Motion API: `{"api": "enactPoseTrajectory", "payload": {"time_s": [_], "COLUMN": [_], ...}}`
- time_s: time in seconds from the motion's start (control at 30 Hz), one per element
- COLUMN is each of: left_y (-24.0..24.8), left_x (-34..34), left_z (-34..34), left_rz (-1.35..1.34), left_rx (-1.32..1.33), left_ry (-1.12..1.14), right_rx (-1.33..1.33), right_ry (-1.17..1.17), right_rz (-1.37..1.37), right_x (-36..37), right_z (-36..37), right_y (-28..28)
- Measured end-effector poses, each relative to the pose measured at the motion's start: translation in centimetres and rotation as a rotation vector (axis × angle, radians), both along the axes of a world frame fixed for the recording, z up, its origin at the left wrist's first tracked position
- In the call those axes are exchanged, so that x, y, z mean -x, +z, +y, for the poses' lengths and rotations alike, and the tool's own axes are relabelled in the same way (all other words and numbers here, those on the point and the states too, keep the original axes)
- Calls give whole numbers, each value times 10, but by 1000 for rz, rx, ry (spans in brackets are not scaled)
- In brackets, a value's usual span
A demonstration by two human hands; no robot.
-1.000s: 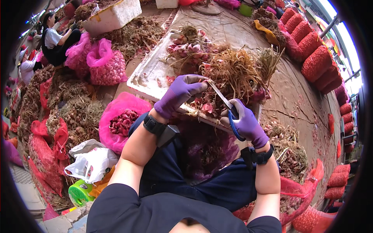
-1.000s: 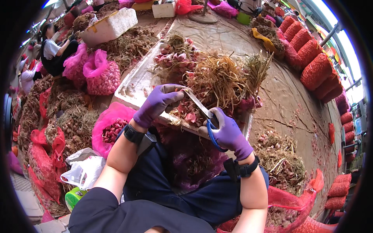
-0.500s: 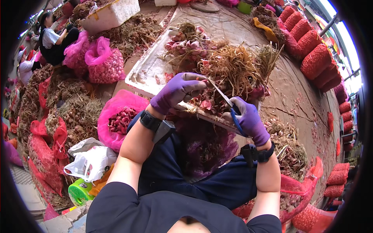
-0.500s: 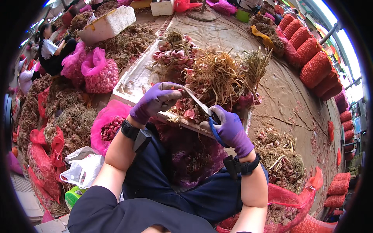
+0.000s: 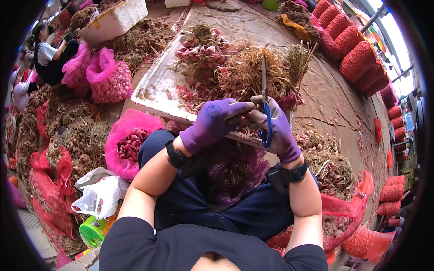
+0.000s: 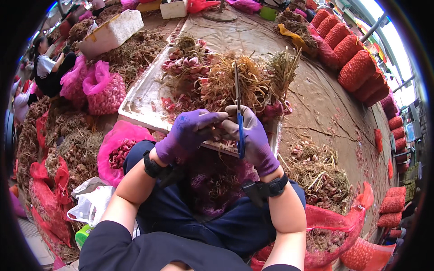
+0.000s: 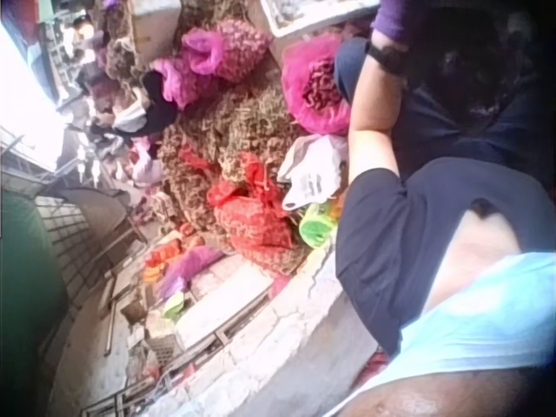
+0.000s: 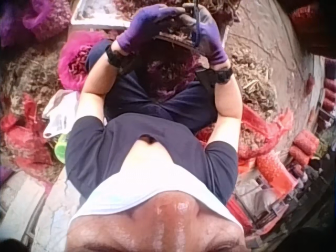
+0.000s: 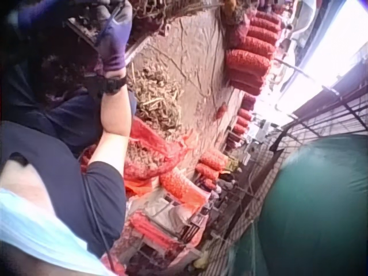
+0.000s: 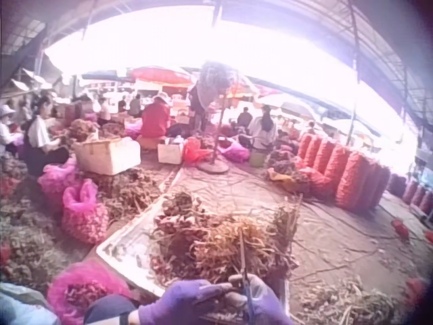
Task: The person picks up shallots from a pile, trims the roots and stems using shears, and drops the cleaned bulbs into a pink mesh bag.
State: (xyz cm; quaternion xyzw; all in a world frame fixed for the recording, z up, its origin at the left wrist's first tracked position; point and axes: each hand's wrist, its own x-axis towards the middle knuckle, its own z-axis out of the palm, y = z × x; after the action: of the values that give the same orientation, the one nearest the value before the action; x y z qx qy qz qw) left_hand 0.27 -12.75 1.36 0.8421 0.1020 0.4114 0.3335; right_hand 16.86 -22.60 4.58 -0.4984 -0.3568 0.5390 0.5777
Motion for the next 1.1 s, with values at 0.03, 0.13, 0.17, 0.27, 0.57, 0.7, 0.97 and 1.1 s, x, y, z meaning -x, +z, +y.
{"api": "enactPoseTrajectory", "payload": {"time_s": [0.03, 0.13, 0.17, 0.27, 0.57, 0.7, 0.97, 1.1], "left_y": [-1, -8, -16, -18, -21, 0, 9, 7], "left_x": [1, 1, -2, 0, -9, -3, 13, 17], "left_z": [2, 9, 12, 15, -6, 10, 21, 22], "left_rz": [1, 127, 34, -48, -162, -165, -128, -85], "left_rx": [2, -69, 34, 648, 1132, 1207, 1086, 1061], "left_ry": [1, 15, 159, 75, -264, -267, -223, -199], "right_rx": [-23, -49, -91, -146, -264, -140, 7, 39], "right_ry": [32, -19, -87, -216, -239, -188, -38, -14], "right_rz": [29, -39, -100, -171, -630, -553, -980, -993], "right_x": [0, 2, 3, 11, 40, 20, 18, 28], "right_z": [-1, -1, -1, 0, -1, -5, -13, -11], "right_y": [-2, -1, -1, 5, -19, -16, -16, -7]}}
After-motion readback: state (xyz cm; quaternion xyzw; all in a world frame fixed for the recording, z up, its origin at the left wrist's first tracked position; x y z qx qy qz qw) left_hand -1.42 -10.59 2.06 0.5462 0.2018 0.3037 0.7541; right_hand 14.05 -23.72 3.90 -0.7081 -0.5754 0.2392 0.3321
